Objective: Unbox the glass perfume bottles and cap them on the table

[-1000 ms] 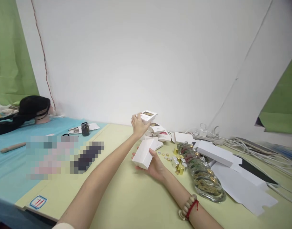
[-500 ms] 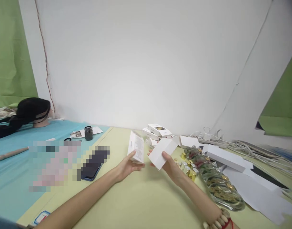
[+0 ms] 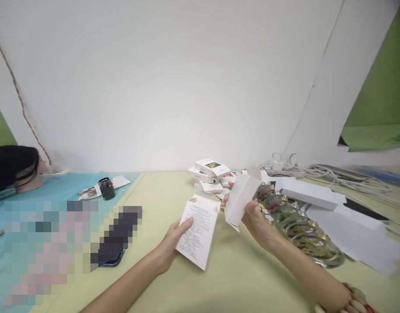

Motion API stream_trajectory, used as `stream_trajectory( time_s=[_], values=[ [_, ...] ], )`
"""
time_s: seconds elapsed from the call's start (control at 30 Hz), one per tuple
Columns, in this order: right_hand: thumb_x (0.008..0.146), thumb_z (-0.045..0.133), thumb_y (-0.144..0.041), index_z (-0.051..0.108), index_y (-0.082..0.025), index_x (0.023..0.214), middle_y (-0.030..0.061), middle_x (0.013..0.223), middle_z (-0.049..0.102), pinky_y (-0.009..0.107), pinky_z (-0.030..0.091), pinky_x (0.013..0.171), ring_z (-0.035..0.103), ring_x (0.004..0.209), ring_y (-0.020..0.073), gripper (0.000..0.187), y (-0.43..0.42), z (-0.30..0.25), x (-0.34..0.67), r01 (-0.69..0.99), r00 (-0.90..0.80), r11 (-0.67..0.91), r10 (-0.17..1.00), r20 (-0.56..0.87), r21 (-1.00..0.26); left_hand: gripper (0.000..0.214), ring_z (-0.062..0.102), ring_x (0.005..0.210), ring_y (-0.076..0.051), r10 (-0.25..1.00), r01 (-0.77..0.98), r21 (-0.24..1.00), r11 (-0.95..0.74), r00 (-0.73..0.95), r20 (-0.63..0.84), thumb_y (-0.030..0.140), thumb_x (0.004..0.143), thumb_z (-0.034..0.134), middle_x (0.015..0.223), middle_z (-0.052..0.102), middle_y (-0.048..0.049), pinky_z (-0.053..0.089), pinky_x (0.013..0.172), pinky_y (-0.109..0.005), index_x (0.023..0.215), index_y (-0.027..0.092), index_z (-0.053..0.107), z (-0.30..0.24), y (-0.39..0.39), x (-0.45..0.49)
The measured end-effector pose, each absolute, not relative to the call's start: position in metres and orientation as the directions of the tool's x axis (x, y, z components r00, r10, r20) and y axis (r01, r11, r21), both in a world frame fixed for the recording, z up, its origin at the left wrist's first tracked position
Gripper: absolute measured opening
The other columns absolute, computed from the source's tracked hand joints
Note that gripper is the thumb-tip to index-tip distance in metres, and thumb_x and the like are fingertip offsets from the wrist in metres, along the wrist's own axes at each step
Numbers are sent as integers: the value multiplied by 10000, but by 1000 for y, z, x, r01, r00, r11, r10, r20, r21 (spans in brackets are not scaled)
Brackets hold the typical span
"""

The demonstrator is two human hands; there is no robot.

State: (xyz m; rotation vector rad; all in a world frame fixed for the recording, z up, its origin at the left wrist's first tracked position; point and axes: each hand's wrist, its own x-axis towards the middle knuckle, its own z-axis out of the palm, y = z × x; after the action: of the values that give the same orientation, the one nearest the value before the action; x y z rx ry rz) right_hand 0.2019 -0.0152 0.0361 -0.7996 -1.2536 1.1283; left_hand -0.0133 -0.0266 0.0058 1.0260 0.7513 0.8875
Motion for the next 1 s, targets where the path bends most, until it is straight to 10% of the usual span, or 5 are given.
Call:
stream_trajectory(
  time_s=[0.27, 0.47, 1.0],
  values=[
    [671, 621, -445, 598, -210, 954, -16, 624, 577, 265, 431, 584, 498, 532, 118, 368, -17, 33, 192, -212, 37, 137, 991, 132, -968, 854, 590, 898, -189, 838, -200, 936, 289, 526, -147, 230, 719, 613, 1070, 579, -21, 435, 790, -330, 1327, 410, 41, 12, -52, -5],
    [690, 602, -462, 631, -190, 948, 3, 664, 627, 234, 419, 512, 535, 552, 125, 376, -19, 35, 190, -206, 73, 97, 994, 83, -974, 463, 562, 720, -124, 814, -125, 962, 241, 567, -130, 244, 714, 580, 937, 565, 5, 420, 664, -234, 1132, 295, 386, 11, -56, -4],
    [729, 545, -465, 528, -265, 1146, 30, 1128, 585, 339, 437, 846, 516, 1042, 233, 462, -21, 21, 182, -37, 131, 225, 967, 219, -974, 363, 479, 629, -89, 856, -20, 988, 154, 502, -123, 536, 747, 517, 741, 532, 19, 354, 594, -187, 870, 195, 494, 7, -56, 3]
  ],
)
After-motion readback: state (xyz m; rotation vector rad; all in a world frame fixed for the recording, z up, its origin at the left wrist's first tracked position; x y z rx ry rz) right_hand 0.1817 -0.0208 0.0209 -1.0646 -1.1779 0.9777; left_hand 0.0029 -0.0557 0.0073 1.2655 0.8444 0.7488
